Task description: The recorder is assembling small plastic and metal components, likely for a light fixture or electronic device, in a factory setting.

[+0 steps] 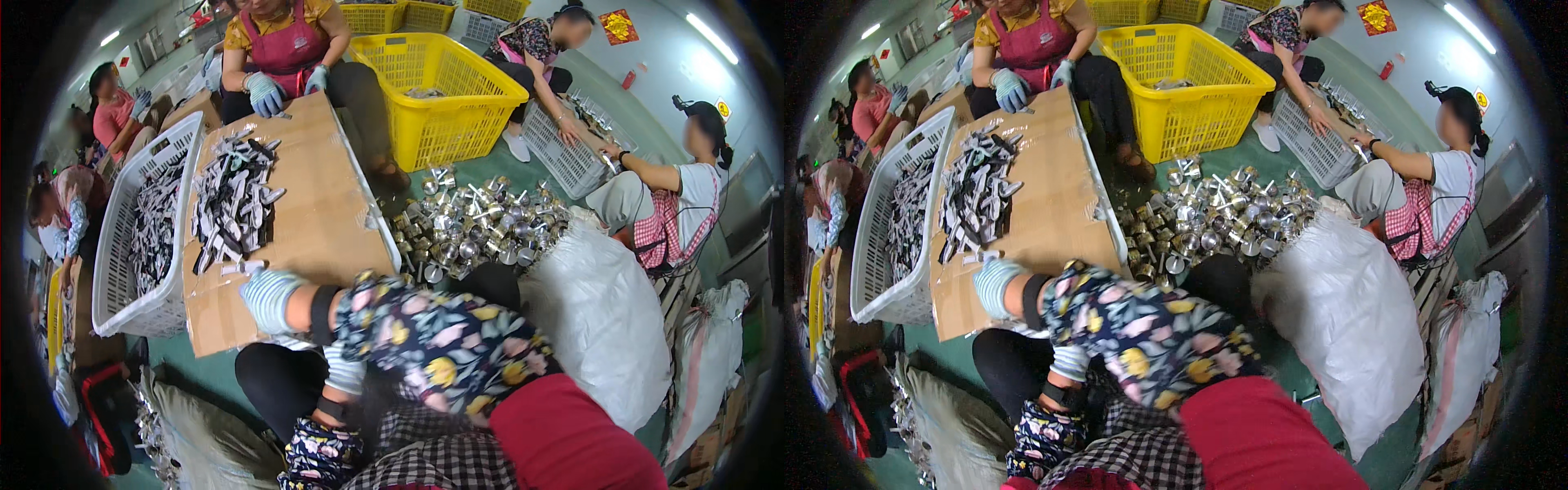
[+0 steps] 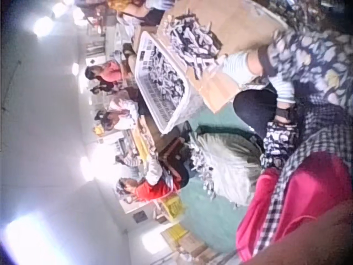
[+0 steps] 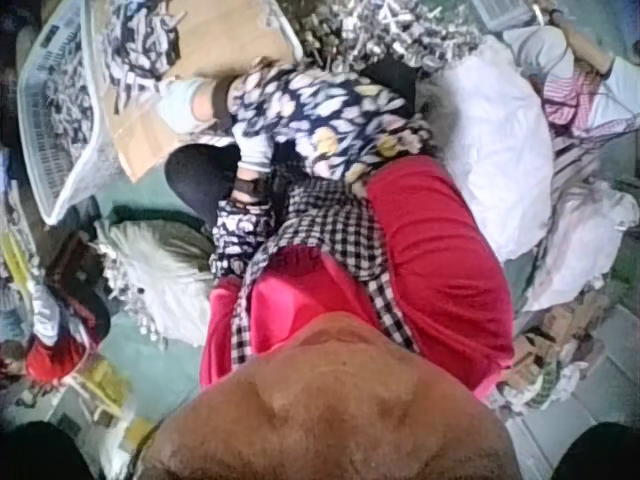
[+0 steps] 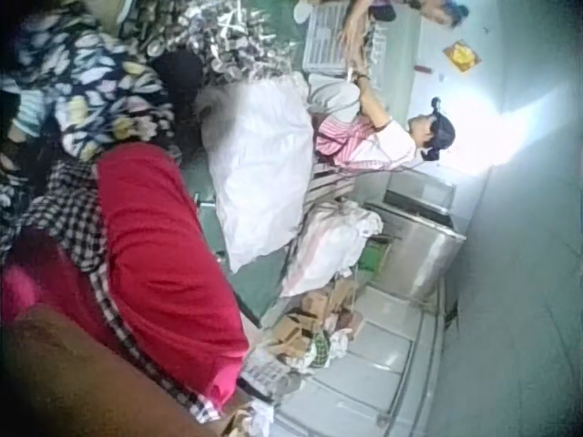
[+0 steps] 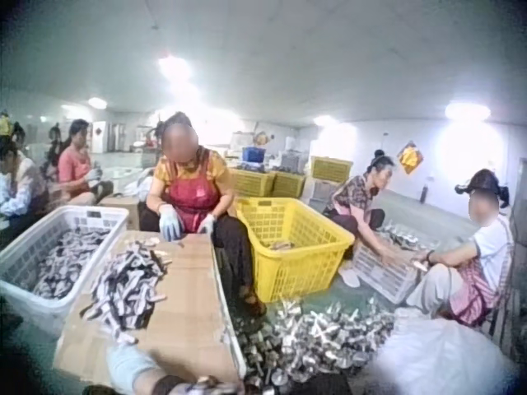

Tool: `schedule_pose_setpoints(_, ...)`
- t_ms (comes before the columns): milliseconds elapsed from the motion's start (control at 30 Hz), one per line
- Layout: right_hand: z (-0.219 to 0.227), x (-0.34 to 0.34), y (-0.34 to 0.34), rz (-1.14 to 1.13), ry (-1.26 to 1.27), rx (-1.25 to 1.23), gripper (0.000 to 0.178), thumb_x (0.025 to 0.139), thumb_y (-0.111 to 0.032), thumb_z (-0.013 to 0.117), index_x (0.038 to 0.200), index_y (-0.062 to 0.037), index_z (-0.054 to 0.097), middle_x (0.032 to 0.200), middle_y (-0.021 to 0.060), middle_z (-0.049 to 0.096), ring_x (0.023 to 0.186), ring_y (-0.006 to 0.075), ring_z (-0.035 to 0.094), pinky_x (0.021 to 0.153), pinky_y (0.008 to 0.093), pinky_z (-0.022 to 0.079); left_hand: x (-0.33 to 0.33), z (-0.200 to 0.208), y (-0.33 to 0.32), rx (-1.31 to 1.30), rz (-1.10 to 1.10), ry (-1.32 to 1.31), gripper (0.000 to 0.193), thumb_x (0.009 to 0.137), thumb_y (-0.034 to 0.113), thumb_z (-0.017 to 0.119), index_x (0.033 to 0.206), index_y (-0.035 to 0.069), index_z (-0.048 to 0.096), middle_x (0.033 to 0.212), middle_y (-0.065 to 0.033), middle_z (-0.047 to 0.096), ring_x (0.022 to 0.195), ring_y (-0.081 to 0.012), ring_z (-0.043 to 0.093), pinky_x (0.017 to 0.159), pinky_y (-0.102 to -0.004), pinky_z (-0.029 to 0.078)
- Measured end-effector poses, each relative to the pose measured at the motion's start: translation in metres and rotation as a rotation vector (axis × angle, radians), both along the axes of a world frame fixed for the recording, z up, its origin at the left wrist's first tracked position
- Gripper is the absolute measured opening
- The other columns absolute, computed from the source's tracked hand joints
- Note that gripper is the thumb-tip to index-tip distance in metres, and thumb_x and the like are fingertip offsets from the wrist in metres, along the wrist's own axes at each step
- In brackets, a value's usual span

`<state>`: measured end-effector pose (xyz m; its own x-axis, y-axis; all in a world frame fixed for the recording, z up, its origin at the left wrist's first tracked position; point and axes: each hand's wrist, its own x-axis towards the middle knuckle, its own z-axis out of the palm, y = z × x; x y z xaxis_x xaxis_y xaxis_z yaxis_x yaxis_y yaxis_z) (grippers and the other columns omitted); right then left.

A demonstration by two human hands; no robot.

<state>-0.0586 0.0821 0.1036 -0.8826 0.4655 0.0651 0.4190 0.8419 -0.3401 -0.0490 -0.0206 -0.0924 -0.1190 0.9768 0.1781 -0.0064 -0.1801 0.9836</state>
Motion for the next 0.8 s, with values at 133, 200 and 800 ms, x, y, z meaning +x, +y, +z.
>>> schedule_pose_setpoints(133,0.039,0.096,0.002,-0.107,0.223,-0.289,0.025,0.069,-0.018,0.063,0.084,0.0011,0.061,0.077,0.0234,0.062,0.073,0.0349,0.063,0.064,0.0418,0.048,0.031,0.105,0.01,-0.329,0.047,-0.493,0.02,0.089,0.015,0.05,0.079,0.0,0.06,0.063,-0.0083,0.058,0.049,-0.0132,0.051,0.05,-0.0263,0.043)
schedule_pose_setpoints(200,0.04,0.164,0.011,-0.217,0.444,-0.646,0.026,0.076,-0.013,0.065,0.098,-0.001,0.058,0.08,0.0124,0.065,0.071,0.0219,0.063,0.06,0.0348,0.051,0.034,0.106,0.015,-0.371,0.034,-0.537,0.017,0.088,0.017,0.056,0.08,0.002,0.059,0.062,-0.0045,0.057,0.05,-0.0126,0.051,0.046,-0.0253,0.041)
schedule_pose_setpoints(800,0.011,0.231,0.022,-0.743,0.59,-0.897,0.03,0.091,-0.028,0.055,0.113,-0.0076,0.056,0.069,-0.0014,0.055,0.054,0.0038,0.05,0.048,0.0172,0.04,0.045,0.109,0.016,-0.467,0.001,-0.65,0.02,0.089,0.019,0.059,0.09,-0.001,0.062,0.061,-0.0056,0.058,0.049,-0.0119,0.05,0.048,-0.0232,0.041)
